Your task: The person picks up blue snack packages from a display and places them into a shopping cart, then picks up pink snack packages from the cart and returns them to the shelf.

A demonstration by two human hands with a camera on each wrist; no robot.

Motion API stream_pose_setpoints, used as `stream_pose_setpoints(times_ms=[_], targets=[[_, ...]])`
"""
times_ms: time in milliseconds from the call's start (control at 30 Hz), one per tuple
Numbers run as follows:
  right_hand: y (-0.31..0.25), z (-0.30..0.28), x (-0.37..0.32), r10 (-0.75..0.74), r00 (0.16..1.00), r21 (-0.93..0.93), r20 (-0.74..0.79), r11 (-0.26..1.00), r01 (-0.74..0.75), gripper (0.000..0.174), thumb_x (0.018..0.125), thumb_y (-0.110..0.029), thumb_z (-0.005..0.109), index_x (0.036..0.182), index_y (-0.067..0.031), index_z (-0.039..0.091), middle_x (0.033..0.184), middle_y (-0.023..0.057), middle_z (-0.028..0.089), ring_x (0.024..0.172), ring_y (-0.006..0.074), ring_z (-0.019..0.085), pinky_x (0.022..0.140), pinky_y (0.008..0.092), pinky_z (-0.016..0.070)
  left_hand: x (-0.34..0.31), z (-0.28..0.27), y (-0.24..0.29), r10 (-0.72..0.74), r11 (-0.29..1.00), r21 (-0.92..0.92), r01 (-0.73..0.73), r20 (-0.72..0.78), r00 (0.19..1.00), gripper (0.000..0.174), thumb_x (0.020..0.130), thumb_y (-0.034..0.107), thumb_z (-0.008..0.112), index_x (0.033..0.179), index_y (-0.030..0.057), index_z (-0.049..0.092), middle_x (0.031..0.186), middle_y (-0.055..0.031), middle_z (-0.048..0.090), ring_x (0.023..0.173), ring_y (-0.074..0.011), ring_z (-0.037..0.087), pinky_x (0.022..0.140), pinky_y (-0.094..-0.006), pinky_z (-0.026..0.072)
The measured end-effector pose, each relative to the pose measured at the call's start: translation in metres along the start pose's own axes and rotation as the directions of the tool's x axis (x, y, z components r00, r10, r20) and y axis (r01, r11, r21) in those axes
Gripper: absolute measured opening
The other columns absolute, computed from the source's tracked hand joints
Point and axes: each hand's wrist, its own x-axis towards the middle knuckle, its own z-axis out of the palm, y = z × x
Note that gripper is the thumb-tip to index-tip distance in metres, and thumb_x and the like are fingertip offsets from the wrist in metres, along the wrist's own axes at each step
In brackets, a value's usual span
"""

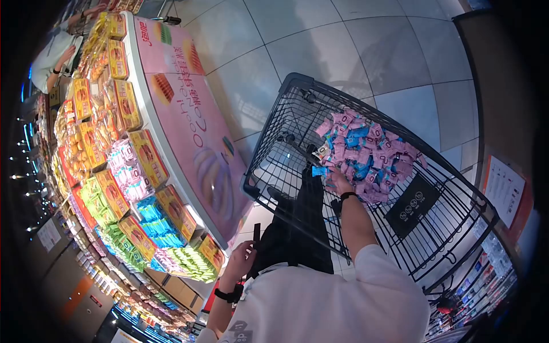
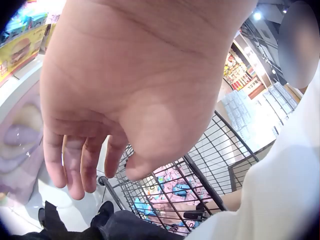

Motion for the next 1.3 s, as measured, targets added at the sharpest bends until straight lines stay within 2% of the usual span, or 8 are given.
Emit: stream_pose_setpoints(times_ms=[233,500,600,767,900,1033,1233,1300], targets=[[0.004,0.022,0.024,0.103,0.971,0.2,-0.216,0.978,-0.059,0.028,0.088,-0.026,0.069,0.113,-0.0182,0.061,0.105,0.0007,0.055,0.096,0.0206,0.054,0.086,0.0449,0.0537,0.0,0.001,-0.004,0.039,0.999,0.032,-0.038,-0.026,0.999,0.031,0.095,0.012,0.068,0.124,0.0015,0.065,0.101,-0.0152,0.07,0.08,-0.0281,0.07,0.071,-0.0377,0.0556],[-0.069,0.052,-0.062,0.09,0.974,-0.165,-0.21,0.978,-0.126,0.028,0.092,-0.017,0.074,0.118,-0.012,0.066,0.096,-0.0005,0.06,0.081,0.0165,0.057,0.079,0.037,0.0546,-0.019,0.002,-0.005,0.204,0.979,0.035,-0.202,-0.099,0.974,0.031,0.095,0.016,0.068,0.122,0.0013,0.065,0.101,-0.0171,0.07,0.083,-0.0308,0.07,0.074,-0.0412,0.0558],[-0.1,0.064,-0.107,-0.015,0.992,-0.177,0.128,0.983,0.038,0.026,0.095,-0.01,0.072,0.121,-0.0106,0.067,0.105,0.0026,0.068,0.087,0.0182,0.067,0.08,0.0357,0.0573,-0.029,-0.004,0.003,0.272,0.962,0.044,-0.268,-0.161,0.949,0.031,0.096,0.018,0.067,0.123,0.0012,0.065,0.102,-0.0188,0.07,0.084,-0.0324,0.07,0.075,-0.0414,0.0559],[-0.127,0.124,-0.191,-0.204,0.928,-0.319,0.311,0.898,0.304,0.024,0.092,-0.009,0.073,0.116,-0.0055,0.07,0.102,0.0031,0.067,0.095,0.0169,0.067,0.083,0.0353,0.0563,-0.046,-0.022,0.009,0.391,0.92,0.077,-0.386,-0.277,0.878,0.031,0.096,0.019,0.067,0.122,0.0022,0.066,0.102,-0.0178,0.07,0.084,-0.0319,0.071,0.078,-0.0413,0.056],[-0.123,0.202,-0.276,-0.335,0.86,-0.604,0.384,0.614,0.508,0.015,0.094,-0.007,0.069,0.108,-0.0027,0.074,0.094,0.001,0.069,0.084,0.0105,0.066,0.073,0.0276,0.0537,-0.055,-0.039,0.004,0.426,0.89,-0.014,-0.456,-0.332,0.842,0.028,0.097,0.02,0.066,0.119,0.0034,0.07,0.104,-0.0145,0.072,0.087,-0.0293,0.071,0.08,-0.0394,0.0566],[-0.086,0.281,-0.37,-0.457,0.605,-0.515,0.653,0.318,0.796,0.013,0.093,-0.002,0.067,0.103,-0.0016,0.075,0.087,-0.0005,0.069,0.079,0.008,0.062,0.072,0.0233,0.05,-0.078,-0.063,0.008,0.539,0.77,-0.146,-0.622,-0.373,0.755,0.028,0.098,0.02,0.068,0.119,0.0007,0.069,0.104,-0.0148,0.073,0.087,-0.0245,0.071,0.08,-0.0358,0.0569],[-0.021,0.366,-0.405,-0.188,0.587,-0.514,0.788,0.324,0.794,0.023,0.097,0.005,0.062,0.117,0.0008,0.072,0.111,0.0058,0.073,0.102,0.0125,0.068,0.091,0.0289,0.0554,-0.11,-0.065,-0.02,0.565,0.504,-0.405,-0.762,-0.513,0.646,0.031,0.101,0.023,0.068,0.118,-0.0022,0.066,0.1,-0.0099,0.073,0.088,-0.017,0.07,0.076,-0.0344,0.0577],[0.004,0.385,-0.391,-0.074,0.551,-0.474,0.831,0.422,0.773,0.026,0.096,0.006,0.061,0.12,0.0005,0.071,0.115,0.0052,0.071,0.103,0.0127,0.067,0.093,0.0287,0.0544,-0.116,-0.06,-0.043,0.464,0.502,-0.489,-0.713,-0.543,0.699,0.028,0.101,0.023,0.069,0.113,-0.0023,0.064,0.097,-0.0095,0.072,0.082,-0.0151,0.071,0.069,-0.0317,0.0587]])
